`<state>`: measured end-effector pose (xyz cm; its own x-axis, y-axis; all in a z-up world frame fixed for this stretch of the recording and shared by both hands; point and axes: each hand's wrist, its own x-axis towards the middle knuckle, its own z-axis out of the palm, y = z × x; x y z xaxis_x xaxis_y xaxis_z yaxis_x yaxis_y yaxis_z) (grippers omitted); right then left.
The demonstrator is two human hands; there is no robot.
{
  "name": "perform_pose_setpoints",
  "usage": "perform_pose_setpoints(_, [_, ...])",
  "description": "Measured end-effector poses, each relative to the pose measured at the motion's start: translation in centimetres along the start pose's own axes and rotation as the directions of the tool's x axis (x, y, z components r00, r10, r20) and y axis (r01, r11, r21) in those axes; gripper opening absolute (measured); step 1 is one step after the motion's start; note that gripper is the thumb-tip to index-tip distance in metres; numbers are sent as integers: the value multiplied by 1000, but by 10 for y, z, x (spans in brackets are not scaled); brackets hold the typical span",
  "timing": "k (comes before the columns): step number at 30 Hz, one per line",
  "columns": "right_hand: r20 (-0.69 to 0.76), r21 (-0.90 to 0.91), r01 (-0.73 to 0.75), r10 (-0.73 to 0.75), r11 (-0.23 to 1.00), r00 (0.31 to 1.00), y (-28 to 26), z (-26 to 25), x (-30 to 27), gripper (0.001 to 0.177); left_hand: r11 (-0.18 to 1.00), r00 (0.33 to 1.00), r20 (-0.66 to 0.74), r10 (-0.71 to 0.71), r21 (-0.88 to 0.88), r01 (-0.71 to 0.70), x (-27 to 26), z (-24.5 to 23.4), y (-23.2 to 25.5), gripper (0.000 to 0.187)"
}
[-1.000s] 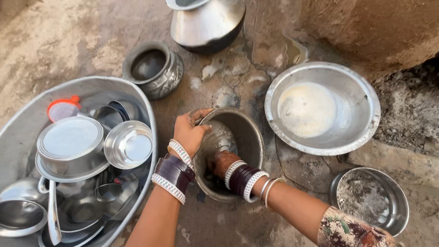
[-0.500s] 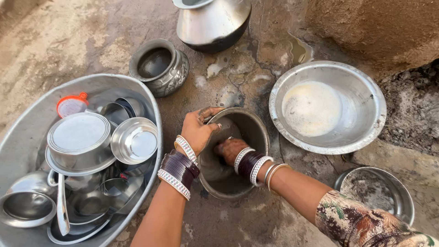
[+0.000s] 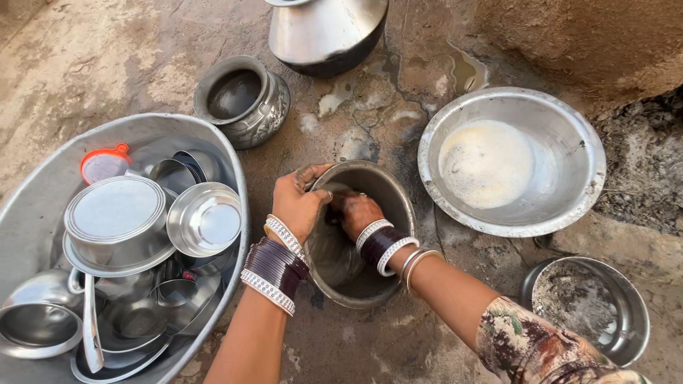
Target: The person cleans metal pots by scrubbing their inside and outside surfaces by hand and with a scrubber.
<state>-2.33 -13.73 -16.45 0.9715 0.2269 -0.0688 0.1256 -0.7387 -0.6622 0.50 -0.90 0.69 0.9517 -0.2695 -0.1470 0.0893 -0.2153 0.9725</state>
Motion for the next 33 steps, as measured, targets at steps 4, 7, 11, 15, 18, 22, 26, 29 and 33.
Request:
perform_pose_setpoints(4, [-252,42,-57,66,997,965,6,31,-3,45,999,999,32,26,-37,-24,-2,12,-4,44])
perform_pose_setpoints(7, [62,304,-23,4,952,998,10,61,-35,48,987,994,50,93,126,-99,4,22,12,43])
perform_pose_setpoints(11, [209,-106,370,-343,923,916,68,17,-61,68,903,976,163,148,380,-200,3,50,35,43])
perform_pose_setpoints(15, [183,-598,284,-217,749,959,104,-79,-56,69,849,981,193,-18,521,-87,-6,67,54,48])
perform_pose_setpoints(18, [211,-634,229,-120,738,970,54,-84,-78,69,860,981,171,87,485,-161,-20,70,52,44])
perform_pose_setpoints(22, [354,-74,-116,135,990,926,-53,-39,-110,48,918,981,141,137,354,-179,-22,50,42,44])
perform_pose_setpoints(26, [128,856,-95,-31,509,991,-68,-28,-111,50,909,984,112,140,380,-172,-16,45,34,44])
perform_pose_setpoints(29, [434,418,-139,-63,898,899,-46,-50,-117,55,909,991,110,70,403,-109,-6,46,34,43])
perform_pose_setpoints(33, [503,-524,153,159,838,849,-10,-99,-90,64,917,995,81,52,390,-80,1,48,41,43])
